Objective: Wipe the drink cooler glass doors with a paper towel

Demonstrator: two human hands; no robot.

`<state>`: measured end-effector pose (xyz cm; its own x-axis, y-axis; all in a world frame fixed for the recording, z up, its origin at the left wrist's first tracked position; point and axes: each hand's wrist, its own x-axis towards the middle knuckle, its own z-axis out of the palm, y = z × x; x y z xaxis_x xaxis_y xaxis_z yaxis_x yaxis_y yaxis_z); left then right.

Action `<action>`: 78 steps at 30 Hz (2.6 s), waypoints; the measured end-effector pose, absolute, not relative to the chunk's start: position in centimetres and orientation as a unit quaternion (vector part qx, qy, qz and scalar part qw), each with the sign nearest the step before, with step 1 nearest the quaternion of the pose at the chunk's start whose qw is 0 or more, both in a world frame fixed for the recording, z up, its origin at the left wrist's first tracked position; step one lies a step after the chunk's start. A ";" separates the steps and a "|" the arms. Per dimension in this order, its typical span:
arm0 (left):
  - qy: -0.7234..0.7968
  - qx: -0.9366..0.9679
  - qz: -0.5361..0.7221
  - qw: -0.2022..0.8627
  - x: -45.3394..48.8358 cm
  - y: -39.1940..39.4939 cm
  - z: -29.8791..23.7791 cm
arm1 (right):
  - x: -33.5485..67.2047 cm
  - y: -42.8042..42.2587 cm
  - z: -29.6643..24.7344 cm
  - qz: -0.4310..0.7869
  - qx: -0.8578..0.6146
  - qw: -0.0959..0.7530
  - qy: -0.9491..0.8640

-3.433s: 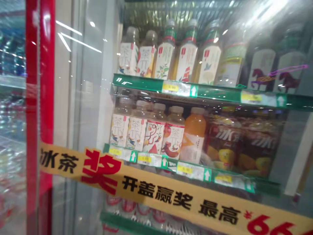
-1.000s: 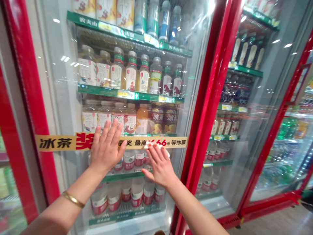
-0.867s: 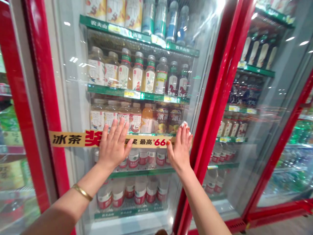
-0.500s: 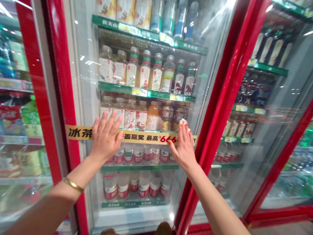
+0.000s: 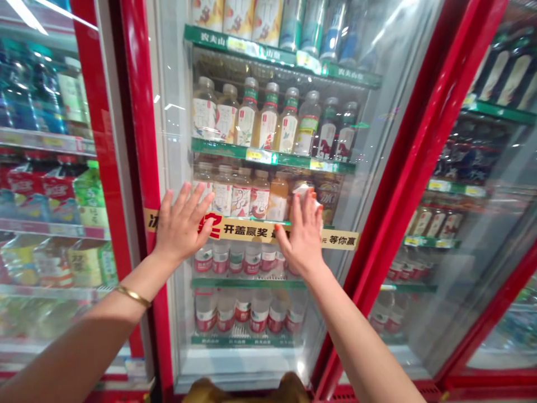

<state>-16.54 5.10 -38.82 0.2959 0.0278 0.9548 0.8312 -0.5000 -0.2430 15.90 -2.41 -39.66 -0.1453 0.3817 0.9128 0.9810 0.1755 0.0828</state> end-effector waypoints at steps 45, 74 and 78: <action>-0.279 -0.654 -0.561 0.424 -16.4 6.2 -41.3 | 8.0 0.5 -32.3 -0.430 -0.256 0.233 -0.834; -0.301 -0.676 -0.555 0.380 -16.4 5.7 -40.8 | 15.9 -2.5 -52.8 -0.361 -0.630 0.491 -0.481; -0.302 -0.680 -0.557 0.370 -16.3 5.4 -40.8 | 12.4 -2.6 -52.6 -0.368 -0.556 0.425 -0.612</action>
<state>-16.34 5.43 -40.77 0.1976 -0.0013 0.9803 0.8223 -0.5441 -0.1664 12.43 -2.56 -52.58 -0.0199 0.3673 0.9299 0.9936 0.1105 -0.0224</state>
